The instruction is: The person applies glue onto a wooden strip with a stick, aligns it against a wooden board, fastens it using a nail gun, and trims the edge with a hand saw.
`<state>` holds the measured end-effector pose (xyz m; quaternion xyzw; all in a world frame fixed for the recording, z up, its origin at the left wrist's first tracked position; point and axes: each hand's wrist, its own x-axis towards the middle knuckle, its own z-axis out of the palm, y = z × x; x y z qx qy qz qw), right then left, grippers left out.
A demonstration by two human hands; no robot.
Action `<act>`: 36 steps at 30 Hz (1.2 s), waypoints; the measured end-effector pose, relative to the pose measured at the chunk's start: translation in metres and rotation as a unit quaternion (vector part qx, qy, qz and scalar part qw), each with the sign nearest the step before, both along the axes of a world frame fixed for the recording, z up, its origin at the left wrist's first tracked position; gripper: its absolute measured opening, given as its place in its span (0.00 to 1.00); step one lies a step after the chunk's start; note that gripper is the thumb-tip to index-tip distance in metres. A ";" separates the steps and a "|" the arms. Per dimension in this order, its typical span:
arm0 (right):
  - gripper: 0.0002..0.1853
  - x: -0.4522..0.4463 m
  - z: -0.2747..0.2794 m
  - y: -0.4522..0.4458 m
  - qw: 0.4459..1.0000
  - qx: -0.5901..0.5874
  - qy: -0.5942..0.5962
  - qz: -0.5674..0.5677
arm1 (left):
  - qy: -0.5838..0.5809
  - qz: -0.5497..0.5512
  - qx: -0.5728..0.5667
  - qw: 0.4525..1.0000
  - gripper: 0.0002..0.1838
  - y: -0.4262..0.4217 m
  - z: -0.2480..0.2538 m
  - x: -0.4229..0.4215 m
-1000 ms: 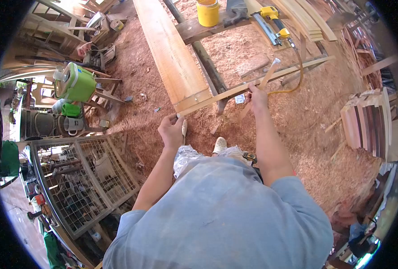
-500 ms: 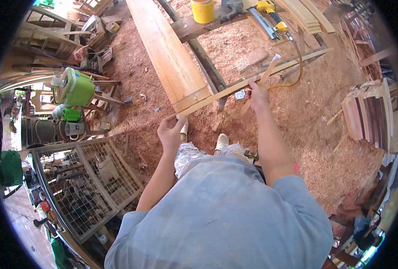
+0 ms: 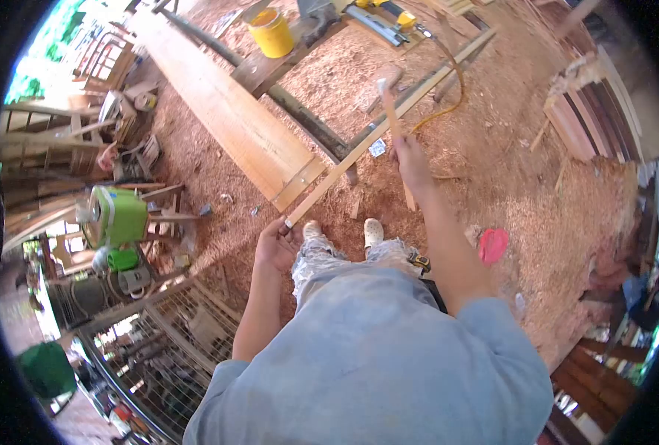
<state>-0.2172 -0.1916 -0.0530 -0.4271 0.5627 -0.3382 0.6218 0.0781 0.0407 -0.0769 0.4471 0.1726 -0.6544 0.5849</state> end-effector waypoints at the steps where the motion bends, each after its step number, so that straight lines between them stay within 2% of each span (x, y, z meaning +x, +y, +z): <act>1: 0.09 -0.002 0.012 0.020 1.000 0.000 0.002 -0.014 | 0.002 -0.014 0.000 1.000 0.09 0.001 0.001 0.005; 3: 0.16 0.000 0.050 0.066 0.999 -0.003 -0.008 0.041 | 0.022 -0.055 -0.037 0.998 0.08 0.002 0.001 0.014; 4: 0.16 0.002 0.048 0.084 1.000 -0.001 -0.003 0.028 | 0.015 -0.064 -0.030 0.997 0.07 0.000 0.003 0.018; 6: 0.22 0.005 0.045 0.111 0.994 -0.025 0.046 0.093 | 0.039 -0.088 -0.037 0.995 0.07 -0.001 0.012 0.031; 10: 0.22 0.033 0.061 0.147 0.983 -0.069 0.156 0.074 | 0.078 -0.130 -0.057 0.987 0.06 -0.008 0.024 0.057; 12: 0.22 0.046 0.059 0.154 0.995 -0.031 0.088 0.032 | 0.068 -0.154 -0.038 0.985 0.07 -0.013 0.034 0.060; 13: 0.22 0.051 0.061 0.156 0.995 -0.027 0.097 0.030 | 0.077 -0.156 -0.037 0.984 0.07 -0.014 0.034 0.062; 17: 0.19 0.065 0.055 0.169 0.996 0.070 0.035 -0.033 | 0.122 -0.212 -0.090 0.965 0.10 -0.016 0.034 0.066; 19: 0.20 0.066 0.041 0.171 0.988 -0.084 0.129 -0.017 | 0.126 -0.223 -0.100 0.961 0.11 -0.019 0.036 0.066; 22: 0.21 0.061 0.029 0.170 0.980 -0.082 0.182 0.001 | 0.126 -0.219 -0.102 0.962 0.12 -0.023 0.033 0.068; 24: 0.21 0.061 0.024 0.169 0.979 -0.101 0.177 -0.020 | 0.168 -0.230 -0.114 0.952 0.11 -0.024 0.029 0.072; 31: 0.21 0.058 0.020 0.168 0.960 -0.179 0.212 -0.032 | 0.161 -0.247 -0.104 0.950 0.11 -0.021 0.027 0.076; 36: 0.21 0.053 0.017 0.171 0.956 -0.170 0.238 -0.006 | 0.140 -0.234 -0.082 0.959 0.10 -0.021 0.031 0.074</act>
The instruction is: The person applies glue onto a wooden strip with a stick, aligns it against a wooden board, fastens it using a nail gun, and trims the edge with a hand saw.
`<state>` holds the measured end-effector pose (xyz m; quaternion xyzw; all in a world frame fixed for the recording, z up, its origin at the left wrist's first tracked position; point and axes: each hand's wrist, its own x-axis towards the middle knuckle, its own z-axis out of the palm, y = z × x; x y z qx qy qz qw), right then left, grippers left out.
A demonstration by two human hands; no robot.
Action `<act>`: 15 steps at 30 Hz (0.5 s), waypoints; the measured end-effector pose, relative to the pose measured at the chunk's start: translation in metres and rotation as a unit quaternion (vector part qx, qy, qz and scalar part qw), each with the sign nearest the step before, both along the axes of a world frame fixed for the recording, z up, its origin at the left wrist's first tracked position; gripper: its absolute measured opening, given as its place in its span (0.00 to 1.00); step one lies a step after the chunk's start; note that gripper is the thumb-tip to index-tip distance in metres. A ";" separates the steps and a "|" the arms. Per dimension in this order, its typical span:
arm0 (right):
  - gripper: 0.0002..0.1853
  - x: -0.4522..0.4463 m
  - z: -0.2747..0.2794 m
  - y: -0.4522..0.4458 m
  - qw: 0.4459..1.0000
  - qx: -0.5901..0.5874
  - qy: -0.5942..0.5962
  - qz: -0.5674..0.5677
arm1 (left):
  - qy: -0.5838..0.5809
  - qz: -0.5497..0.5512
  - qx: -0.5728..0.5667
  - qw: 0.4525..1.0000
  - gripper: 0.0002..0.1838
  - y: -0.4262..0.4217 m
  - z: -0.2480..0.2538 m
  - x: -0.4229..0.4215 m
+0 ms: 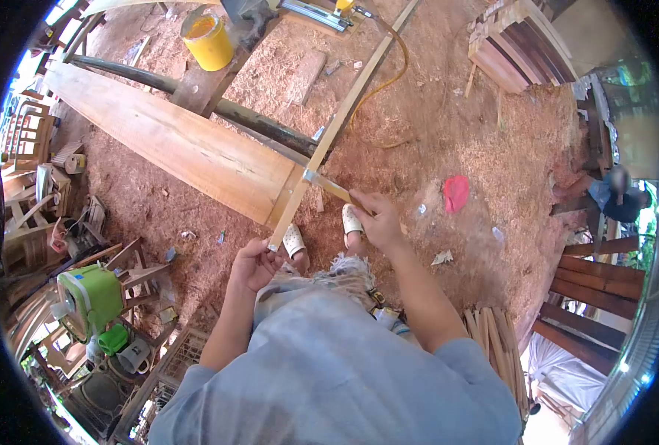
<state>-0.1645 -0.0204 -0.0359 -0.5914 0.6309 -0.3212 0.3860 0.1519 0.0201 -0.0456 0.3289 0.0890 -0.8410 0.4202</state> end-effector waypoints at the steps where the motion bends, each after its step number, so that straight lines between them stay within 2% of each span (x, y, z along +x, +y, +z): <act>1: 0.20 -0.001 0.002 0.000 1.000 0.006 -0.008 -0.003 | -0.001 0.002 -0.004 1.000 0.10 -0.001 0.000 0.000; 5: 0.20 -0.010 0.015 -0.001 1.000 0.015 -0.013 -0.003 | 0.008 -0.006 -0.021 1.000 0.12 -0.003 0.000 0.001; 7: 0.20 -0.016 0.034 -0.006 0.998 0.026 0.045 0.032 | 0.014 -0.005 -0.018 1.000 0.13 -0.003 0.001 0.001; 10: 0.18 -0.026 0.065 -0.015 0.993 0.050 0.057 0.085 | -0.001 -0.005 -0.041 0.999 0.14 -0.005 0.006 -0.002; 15: 0.17 -0.018 0.073 -0.034 0.996 0.055 0.051 0.055 | -0.017 0.001 -0.043 0.999 0.14 -0.003 0.006 -0.003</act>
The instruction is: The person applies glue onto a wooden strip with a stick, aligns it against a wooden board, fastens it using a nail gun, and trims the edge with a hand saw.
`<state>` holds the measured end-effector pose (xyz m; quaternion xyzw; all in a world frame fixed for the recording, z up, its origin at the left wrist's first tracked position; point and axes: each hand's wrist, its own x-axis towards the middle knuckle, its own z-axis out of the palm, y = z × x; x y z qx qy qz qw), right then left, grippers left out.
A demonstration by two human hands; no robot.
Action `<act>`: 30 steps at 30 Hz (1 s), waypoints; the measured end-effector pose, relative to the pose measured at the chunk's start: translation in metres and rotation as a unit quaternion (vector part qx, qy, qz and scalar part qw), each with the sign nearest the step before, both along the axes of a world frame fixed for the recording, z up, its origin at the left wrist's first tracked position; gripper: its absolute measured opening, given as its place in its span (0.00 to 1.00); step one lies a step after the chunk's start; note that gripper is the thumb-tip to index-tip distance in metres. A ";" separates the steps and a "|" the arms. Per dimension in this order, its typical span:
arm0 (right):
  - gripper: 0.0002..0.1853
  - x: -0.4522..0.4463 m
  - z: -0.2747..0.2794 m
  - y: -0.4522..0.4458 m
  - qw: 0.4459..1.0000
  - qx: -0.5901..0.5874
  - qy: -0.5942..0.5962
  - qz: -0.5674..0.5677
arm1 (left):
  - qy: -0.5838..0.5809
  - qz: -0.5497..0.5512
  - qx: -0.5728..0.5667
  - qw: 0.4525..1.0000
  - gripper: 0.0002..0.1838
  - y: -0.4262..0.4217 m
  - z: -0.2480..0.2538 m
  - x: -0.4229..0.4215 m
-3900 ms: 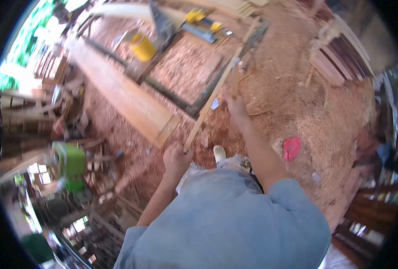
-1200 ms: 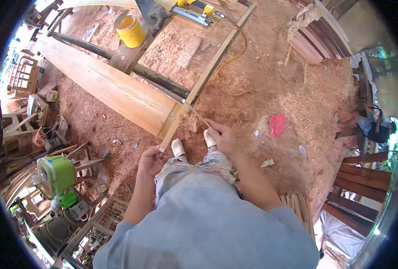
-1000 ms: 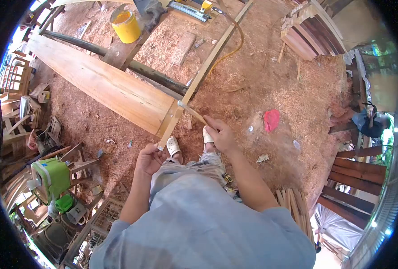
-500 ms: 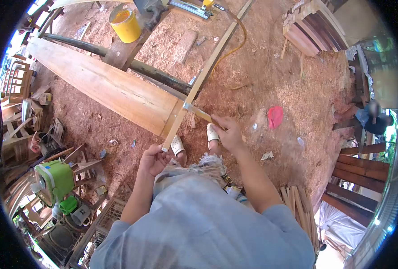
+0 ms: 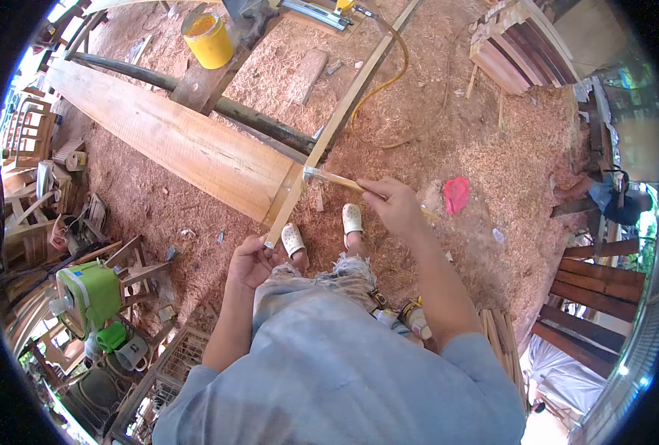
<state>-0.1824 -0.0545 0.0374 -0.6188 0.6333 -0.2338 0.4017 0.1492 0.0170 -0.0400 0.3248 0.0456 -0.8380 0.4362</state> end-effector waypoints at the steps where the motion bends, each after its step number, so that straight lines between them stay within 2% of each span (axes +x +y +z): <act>1: 0.16 0.001 0.000 -0.002 1.000 0.002 0.016 0.007 | 0.000 0.001 0.000 1.000 0.14 0.000 0.001 -0.001; 5: 0.16 0.000 -0.010 -0.002 1.000 -0.003 0.018 0.016 | -0.011 0.017 0.022 1.000 0.13 0.002 0.001 -0.001; 8: 0.16 0.002 -0.003 0.001 0.997 0.036 0.035 0.052 | -0.017 0.017 0.019 1.000 0.12 0.002 -0.001 -0.002; 10: 0.16 0.002 0.000 0.002 0.997 0.067 -0.025 0.022 | -0.016 0.016 0.013 1.000 0.12 0.000 0.002 -0.002; 14: 0.16 0.002 -0.006 -0.004 0.997 0.060 -0.023 -0.029 | -0.013 0.009 0.025 1.000 0.10 0.000 0.001 -0.003; 23: 0.16 0.004 -0.004 -0.007 0.999 0.028 0.029 0.006 | -0.007 0.012 0.026 1.000 0.10 0.000 0.003 -0.003; 26: 0.16 0.007 0.008 -0.003 0.996 0.073 0.040 0.025 | 0.003 0.010 0.025 1.000 0.10 0.000 0.000 -0.002; 28: 0.16 0.005 0.006 0.000 0.989 0.105 0.004 0.103 | 0.016 0.010 0.020 1.000 0.10 -0.001 0.001 -0.002; 29: 0.16 0.006 0.001 0.001 0.989 0.104 0.003 0.104 | 0.001 0.013 0.029 0.999 0.10 0.000 0.002 -0.002; 30: 0.16 0.008 -0.005 0.002 0.992 0.107 -0.049 0.035 | -0.014 0.015 0.038 0.999 0.10 0.000 0.003 -0.003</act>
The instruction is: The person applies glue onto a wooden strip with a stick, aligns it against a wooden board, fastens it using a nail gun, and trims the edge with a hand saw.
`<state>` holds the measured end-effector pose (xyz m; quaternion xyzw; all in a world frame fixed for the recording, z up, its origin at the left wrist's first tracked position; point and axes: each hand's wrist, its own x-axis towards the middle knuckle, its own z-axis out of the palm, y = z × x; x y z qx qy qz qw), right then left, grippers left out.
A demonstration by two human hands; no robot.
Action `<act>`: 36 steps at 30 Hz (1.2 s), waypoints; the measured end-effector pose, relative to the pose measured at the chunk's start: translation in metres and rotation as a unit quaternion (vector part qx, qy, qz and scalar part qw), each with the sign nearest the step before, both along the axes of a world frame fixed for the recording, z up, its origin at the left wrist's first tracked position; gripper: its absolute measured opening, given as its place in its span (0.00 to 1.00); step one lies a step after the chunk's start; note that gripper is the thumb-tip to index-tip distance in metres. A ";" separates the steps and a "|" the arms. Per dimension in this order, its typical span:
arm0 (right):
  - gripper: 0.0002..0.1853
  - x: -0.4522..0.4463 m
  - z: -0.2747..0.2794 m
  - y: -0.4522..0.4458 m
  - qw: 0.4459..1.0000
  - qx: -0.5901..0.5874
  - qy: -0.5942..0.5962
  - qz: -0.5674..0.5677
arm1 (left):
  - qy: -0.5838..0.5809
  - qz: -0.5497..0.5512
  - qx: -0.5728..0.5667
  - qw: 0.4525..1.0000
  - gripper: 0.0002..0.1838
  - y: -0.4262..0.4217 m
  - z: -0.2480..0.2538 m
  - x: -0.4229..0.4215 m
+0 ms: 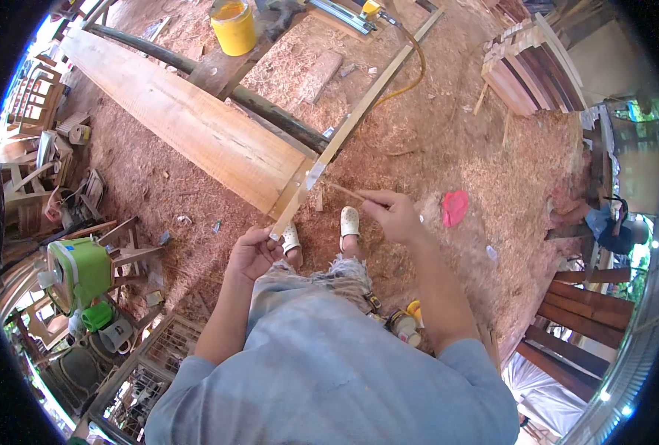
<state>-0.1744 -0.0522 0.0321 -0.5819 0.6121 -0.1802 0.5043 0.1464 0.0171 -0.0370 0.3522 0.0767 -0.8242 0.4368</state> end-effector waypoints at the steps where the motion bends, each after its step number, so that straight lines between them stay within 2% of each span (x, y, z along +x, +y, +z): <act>1: 0.15 0.000 -0.007 0.001 0.996 0.008 -0.044 -0.074 | 0.000 0.001 0.000 1.000 0.10 0.000 -0.001 0.000; 5: 0.15 -0.004 -0.030 0.001 0.996 -0.042 -0.041 -0.069 | 0.042 -0.001 -0.015 0.999 0.10 0.003 -0.008 0.002; 8: 0.16 -0.006 -0.023 0.004 0.998 -0.049 0.020 -0.037 | 0.038 0.005 -0.013 0.999 0.11 0.003 -0.009 0.000; 10: 0.16 -0.011 -0.008 0.004 0.994 -0.045 0.021 0.098 | 0.020 0.010 -0.011 1.000 0.11 0.002 -0.009 -0.001; 11: 0.16 -0.009 -0.005 0.003 0.994 -0.044 0.021 0.099 | 0.028 0.008 -0.007 1.000 0.11 0.002 -0.010 -0.001; 13: 0.16 -0.004 -0.003 -0.001 0.999 -0.034 0.004 -0.039 | 0.036 0.007 -0.004 0.999 0.11 0.004 -0.012 0.000; 16: 0.16 -0.002 -0.012 -0.004 0.996 -0.057 0.012 -0.068 | 0.041 0.006 -0.011 0.999 0.11 0.004 -0.015 0.002; 17: 0.16 -0.002 -0.012 -0.002 0.996 -0.058 0.013 -0.067 | 0.058 0.006 -0.021 0.998 0.11 0.005 -0.018 0.002; 19: 0.15 0.003 0.000 0.004 0.997 -0.042 0.056 0.006 | 0.077 0.009 -0.032 0.997 0.11 0.006 -0.021 0.001; 23: 0.15 0.004 0.006 0.013 0.995 -0.005 0.038 0.092 | 0.080 0.006 -0.022 0.997 0.12 0.007 -0.026 0.002; 25: 0.15 0.011 0.016 0.013 0.993 -0.087 0.062 0.054 | 0.085 0.001 -0.019 0.996 0.12 0.008 -0.032 0.003; 26: 0.15 0.013 0.021 0.012 0.993 -0.089 0.061 0.054 | 0.095 0.001 -0.026 0.995 0.12 0.008 -0.036 0.003; 28: 0.13 0.017 0.030 0.008 0.957 -0.217 0.169 0.088 | 0.104 -0.003 -0.035 0.994 0.12 0.007 -0.035 0.003; 29: 0.13 0.019 0.031 0.006 0.957 -0.219 0.170 0.085 | 0.083 0.002 -0.018 0.996 0.12 0.007 -0.034 0.003; 31: 0.14 0.023 0.033 0.001 0.913 -0.315 0.247 0.080 | 0.064 0.006 -0.004 0.998 0.12 0.006 -0.027 0.002; 35: 0.14 0.015 0.004 -0.017 0.907 -0.310 0.285 0.014 | 0.060 0.002 -0.014 0.998 0.11 0.004 -0.017 0.002; 36: 0.14 0.013 0.000 -0.021 0.936 -0.264 0.230 -0.036 | 0.076 0.002 -0.034 0.997 0.10 0.003 -0.015 0.002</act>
